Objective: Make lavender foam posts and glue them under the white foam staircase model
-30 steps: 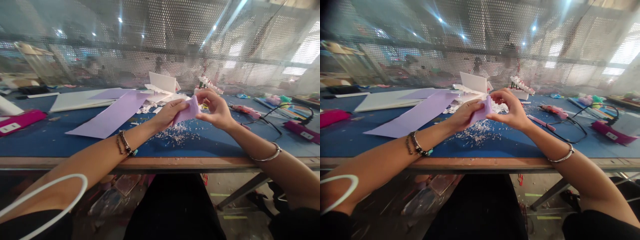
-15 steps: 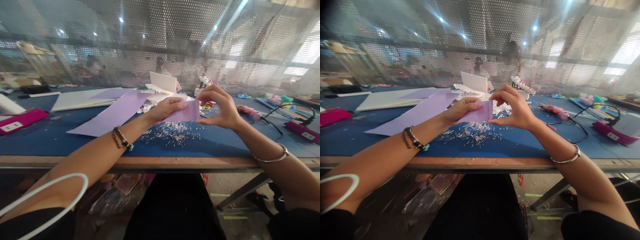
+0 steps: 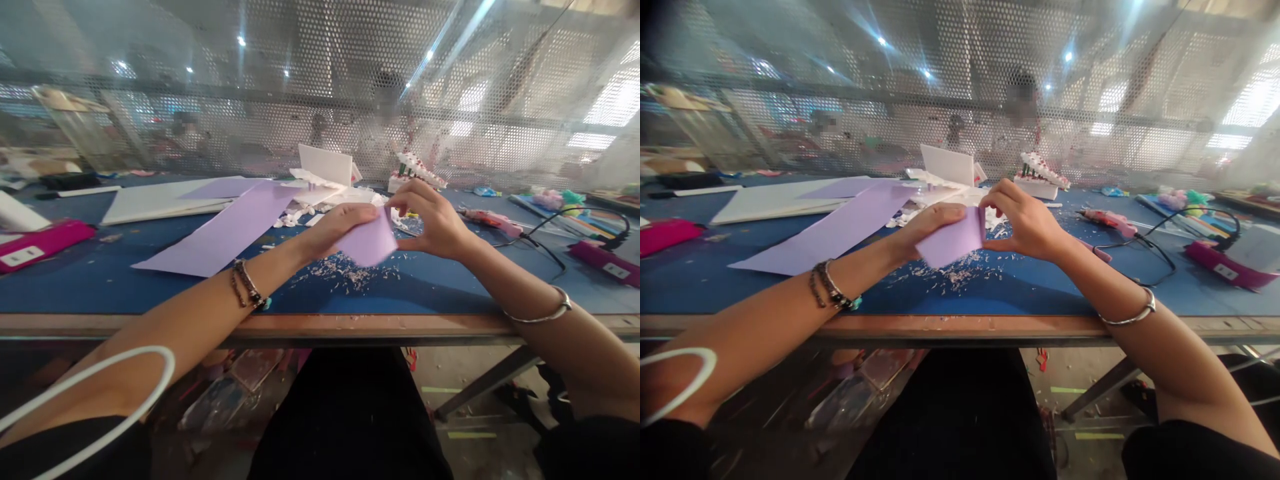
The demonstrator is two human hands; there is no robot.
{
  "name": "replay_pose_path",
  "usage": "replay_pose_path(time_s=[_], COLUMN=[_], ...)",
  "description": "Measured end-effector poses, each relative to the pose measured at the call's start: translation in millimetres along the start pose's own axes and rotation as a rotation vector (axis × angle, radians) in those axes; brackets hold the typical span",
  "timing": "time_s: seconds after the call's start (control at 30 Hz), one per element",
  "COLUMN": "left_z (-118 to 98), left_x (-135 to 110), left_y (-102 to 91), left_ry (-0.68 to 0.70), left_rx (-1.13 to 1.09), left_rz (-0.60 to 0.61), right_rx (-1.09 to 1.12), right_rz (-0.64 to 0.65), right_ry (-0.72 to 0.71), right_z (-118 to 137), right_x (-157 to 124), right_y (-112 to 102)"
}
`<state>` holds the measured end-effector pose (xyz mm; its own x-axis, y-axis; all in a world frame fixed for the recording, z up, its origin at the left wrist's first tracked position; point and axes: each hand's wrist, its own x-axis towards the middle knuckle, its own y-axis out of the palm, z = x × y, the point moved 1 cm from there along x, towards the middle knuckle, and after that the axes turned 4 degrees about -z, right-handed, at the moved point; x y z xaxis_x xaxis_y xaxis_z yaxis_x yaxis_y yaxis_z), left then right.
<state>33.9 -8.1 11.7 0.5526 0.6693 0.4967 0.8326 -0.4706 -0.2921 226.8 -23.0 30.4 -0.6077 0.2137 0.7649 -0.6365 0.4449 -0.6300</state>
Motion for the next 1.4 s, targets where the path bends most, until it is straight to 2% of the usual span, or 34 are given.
replay_pose_path(time_s=[0.13, 0.23, 0.33, 0.4, 0.53, 0.6, 0.7, 0.83, 0.97, 1.1, 1.27, 1.4], left_z=[-7.4, -10.0, -8.0, -6.7, -7.1, -8.2, -8.8, -8.1, -10.6, -12.0, -12.6, -15.0], left_x=[-2.8, -4.9, -5.7, -5.6, -5.4, -6.5, -9.8, -12.9, -10.9, -6.5, -4.5, -6.8], left_y=[9.2, 8.3, 5.1, 4.2, 6.7, 9.6, 14.9, 19.0, 15.0, 7.1, -3.5, -8.7], left_ry=[0.356, 0.620, 0.797, 0.853, 0.791, 0.733, 0.696, 0.723, 0.799, 0.843, 0.759, 0.814], left_rx=[0.377, 0.657, 0.910, 1.041, 1.127, 1.179, 1.258, 1.308, 1.299, 1.321, 1.395, 1.361], left_rz=[0.065, 0.081, 0.054, 0.044, 0.155, 0.159, 0.064, -0.057, -0.166, -0.249, -0.334, -0.416], right_rx=[0.093, 0.183, 0.232, 0.244, 0.257, 0.258, 0.261, 0.370, 0.579, 0.679, 0.702, 0.642], right_rz=[-0.030, -0.034, -0.074, -0.094, -0.043, -0.015, 0.011, -0.003, -0.057, -0.104, -0.165, -0.098], right_ry=[0.064, 0.102, 0.111, 0.125, 0.177, 0.199, 0.215, 0.267, 0.371, 0.456, 0.565, 0.513], right_z=[-3.8, -3.2, 0.6, 4.3, 10.6, 12.4, 14.5, 15.6, 9.7, -0.1, -7.9, -10.9], right_x=[-2.6, -2.2, -0.7, 0.6, 2.6, 3.0, 3.2, 2.9, 1.3, -1.0, -2.6, -2.8], right_y=[7.4, 8.6, 7.3, 6.4, 8.0, 10.1, 12.9, 13.6, 13.0, 13.8, 14.7, 14.8])
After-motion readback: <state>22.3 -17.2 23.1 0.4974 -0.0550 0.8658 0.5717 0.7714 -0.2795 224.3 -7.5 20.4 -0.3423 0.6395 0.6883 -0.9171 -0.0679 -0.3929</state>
